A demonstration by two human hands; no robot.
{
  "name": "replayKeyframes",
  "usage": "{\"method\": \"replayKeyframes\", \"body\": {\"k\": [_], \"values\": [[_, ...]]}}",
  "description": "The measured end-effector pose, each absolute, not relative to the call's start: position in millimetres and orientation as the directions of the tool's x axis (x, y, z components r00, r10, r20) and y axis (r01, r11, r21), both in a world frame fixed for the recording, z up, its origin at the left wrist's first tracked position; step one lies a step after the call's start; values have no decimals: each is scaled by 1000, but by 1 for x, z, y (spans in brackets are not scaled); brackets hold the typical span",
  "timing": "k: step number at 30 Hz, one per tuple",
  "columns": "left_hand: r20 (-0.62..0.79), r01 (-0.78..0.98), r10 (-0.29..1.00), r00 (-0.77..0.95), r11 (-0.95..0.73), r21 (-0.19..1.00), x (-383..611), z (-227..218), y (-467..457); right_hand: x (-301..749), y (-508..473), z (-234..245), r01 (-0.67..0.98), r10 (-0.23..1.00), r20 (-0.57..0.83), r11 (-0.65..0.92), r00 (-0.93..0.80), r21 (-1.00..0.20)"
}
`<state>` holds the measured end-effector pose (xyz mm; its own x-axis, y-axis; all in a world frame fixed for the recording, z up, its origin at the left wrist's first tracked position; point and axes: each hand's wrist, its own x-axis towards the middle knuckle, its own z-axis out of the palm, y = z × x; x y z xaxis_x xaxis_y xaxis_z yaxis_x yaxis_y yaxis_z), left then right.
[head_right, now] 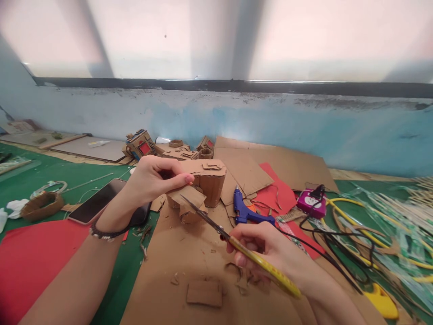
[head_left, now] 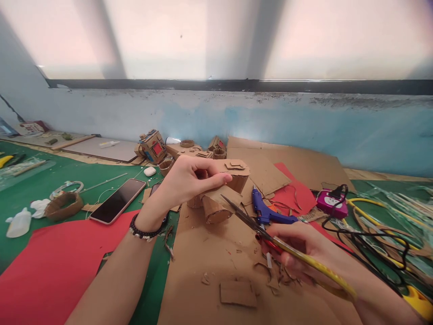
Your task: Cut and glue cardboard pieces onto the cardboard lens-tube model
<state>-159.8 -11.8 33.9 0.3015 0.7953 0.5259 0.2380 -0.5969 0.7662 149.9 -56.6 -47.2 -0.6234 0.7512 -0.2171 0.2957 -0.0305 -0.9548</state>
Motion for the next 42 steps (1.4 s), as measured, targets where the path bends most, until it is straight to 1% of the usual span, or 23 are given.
{"method": "replayKeyframes", "body": {"k": [7, 11, 17, 21, 26, 32, 36, 38, 42], "values": [[536, 247, 791, 294, -605, 757, -159, 35, -12, 154, -57, -52, 296, 750, -213, -24, -626, -955], [535, 240, 789, 301, -606, 759, -160, 34, -12, 153, -58, -49, 296, 763, -222, -42, -607, -954], [553, 219, 776, 304, -622, 752, -160, 34, -10, 151, -59, -46, 300, 744, -211, -14, -634, -954], [566, 220, 768, 301, -633, 742, -160, 33, -11, 151, -59, -44, 325, 744, -236, -26, -626, -945], [567, 216, 767, 300, -633, 743, -160, 33, -11, 149, -59, -43, 320, 743, -224, -14, -631, -947], [570, 226, 766, 297, -637, 737, -160, 35, -11, 149, -60, -45, 313, 745, -240, -44, -622, -949], [553, 226, 771, 315, -627, 746, -159, 34, -11, 146, -62, -38, 291, 715, -284, -117, -638, -950], [545, 230, 773, 324, -623, 747, -159, 34, -11, 143, -63, -33, 310, 708, -312, -137, -634, -941], [519, 239, 781, 347, -609, 756, -162, 33, -12, 141, -66, -27, 325, 707, -311, -121, -635, -938]]}}
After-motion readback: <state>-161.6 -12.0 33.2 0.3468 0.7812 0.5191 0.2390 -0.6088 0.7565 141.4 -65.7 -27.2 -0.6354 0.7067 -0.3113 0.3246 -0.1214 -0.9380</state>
